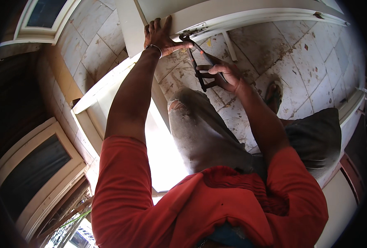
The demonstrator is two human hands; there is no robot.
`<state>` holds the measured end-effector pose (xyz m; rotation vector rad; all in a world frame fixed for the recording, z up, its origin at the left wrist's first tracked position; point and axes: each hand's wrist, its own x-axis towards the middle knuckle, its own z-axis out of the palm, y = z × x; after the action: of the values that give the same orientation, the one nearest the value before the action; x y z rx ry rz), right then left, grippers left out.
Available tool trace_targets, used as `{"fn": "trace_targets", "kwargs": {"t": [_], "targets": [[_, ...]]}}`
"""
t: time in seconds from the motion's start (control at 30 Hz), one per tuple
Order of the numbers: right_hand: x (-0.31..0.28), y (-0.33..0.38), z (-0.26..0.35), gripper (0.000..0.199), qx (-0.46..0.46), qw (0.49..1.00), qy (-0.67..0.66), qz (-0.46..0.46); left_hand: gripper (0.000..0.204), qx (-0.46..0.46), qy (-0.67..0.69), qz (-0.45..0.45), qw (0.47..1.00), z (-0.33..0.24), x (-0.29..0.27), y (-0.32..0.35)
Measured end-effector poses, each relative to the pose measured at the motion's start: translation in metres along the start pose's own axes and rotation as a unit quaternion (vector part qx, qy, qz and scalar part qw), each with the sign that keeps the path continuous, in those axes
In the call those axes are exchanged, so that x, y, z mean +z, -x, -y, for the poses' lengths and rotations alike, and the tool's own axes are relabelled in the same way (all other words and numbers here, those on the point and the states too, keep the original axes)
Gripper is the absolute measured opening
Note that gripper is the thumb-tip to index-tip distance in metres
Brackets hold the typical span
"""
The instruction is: The person uses pliers and a screwdriver to remove hardware from a door frame on the floor, then carries the frame across the room.
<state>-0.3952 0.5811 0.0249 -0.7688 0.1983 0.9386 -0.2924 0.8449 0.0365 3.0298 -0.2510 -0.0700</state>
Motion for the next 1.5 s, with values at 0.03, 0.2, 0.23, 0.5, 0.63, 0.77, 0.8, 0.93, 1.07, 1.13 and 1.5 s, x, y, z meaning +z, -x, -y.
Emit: {"fn": "trace_targets", "kwargs": {"t": [0.03, 0.2, 0.23, 0.5, 0.63, 0.77, 0.8, 0.93, 1.07, 1.13, 1.5], "targets": [[0.0, -0.003, 0.0, 0.068, 0.012, 1.0, -0.008, 0.012, 0.146, 0.001, 0.003, -0.004, 1.0, 0.001, 0.001, 0.001], [-0.003, -0.01, -0.004, 0.064, 0.025, 0.998, -0.056, 0.022, 0.144, 0.001, 0.004, -0.018, 1.0, 0.002, 0.001, 0.004], [-0.008, -0.011, -0.006, 0.061, 0.023, 0.998, -0.063, 0.008, 0.143, 0.005, 0.009, -0.027, 1.0, -0.002, 0.002, 0.003], [0.027, -0.013, -0.009, 0.055, 0.003, 0.994, -0.044, -0.104, 0.14, 0.008, 0.022, -0.02, 1.0, 0.006, 0.003, -0.002], [0.01, -0.023, -0.026, 0.054, 0.0, 0.992, -0.042, -0.115, 0.137, 0.006, 0.02, -0.019, 1.0, 0.0, 0.004, -0.005], [-0.003, -0.018, -0.038, 0.045, -0.164, 0.911, 0.327, -0.19, 0.135, 0.006, 0.026, -0.031, 0.999, 0.007, 0.006, -0.002], [-0.01, -0.012, -0.052, 0.048, -0.267, 0.783, 0.515, -0.224, 0.137, 0.0, 0.027, -0.024, 0.999, 0.008, 0.006, -0.001], [-0.065, 0.01, -0.094, 0.051, -0.188, 0.663, 0.676, -0.26, 0.136, -0.003, 0.009, -0.02, 1.0, 0.005, 0.0, 0.0], [-0.103, 0.015, -0.082, 0.048, -0.133, 0.552, 0.662, -0.488, 0.134, -0.02, -0.005, -0.006, 1.0, 0.0, 0.002, 0.004], [-0.099, 0.026, -0.067, 0.05, 0.018, 0.55, 0.647, -0.528, 0.131, -0.037, -0.015, -0.017, 0.999, 0.006, -0.001, 0.01], [-0.044, -0.016, -0.08, 0.038, -0.313, 0.761, 0.461, -0.332, 0.139, -0.009, -0.023, -0.01, 1.0, 0.001, -0.004, 0.006]]}}
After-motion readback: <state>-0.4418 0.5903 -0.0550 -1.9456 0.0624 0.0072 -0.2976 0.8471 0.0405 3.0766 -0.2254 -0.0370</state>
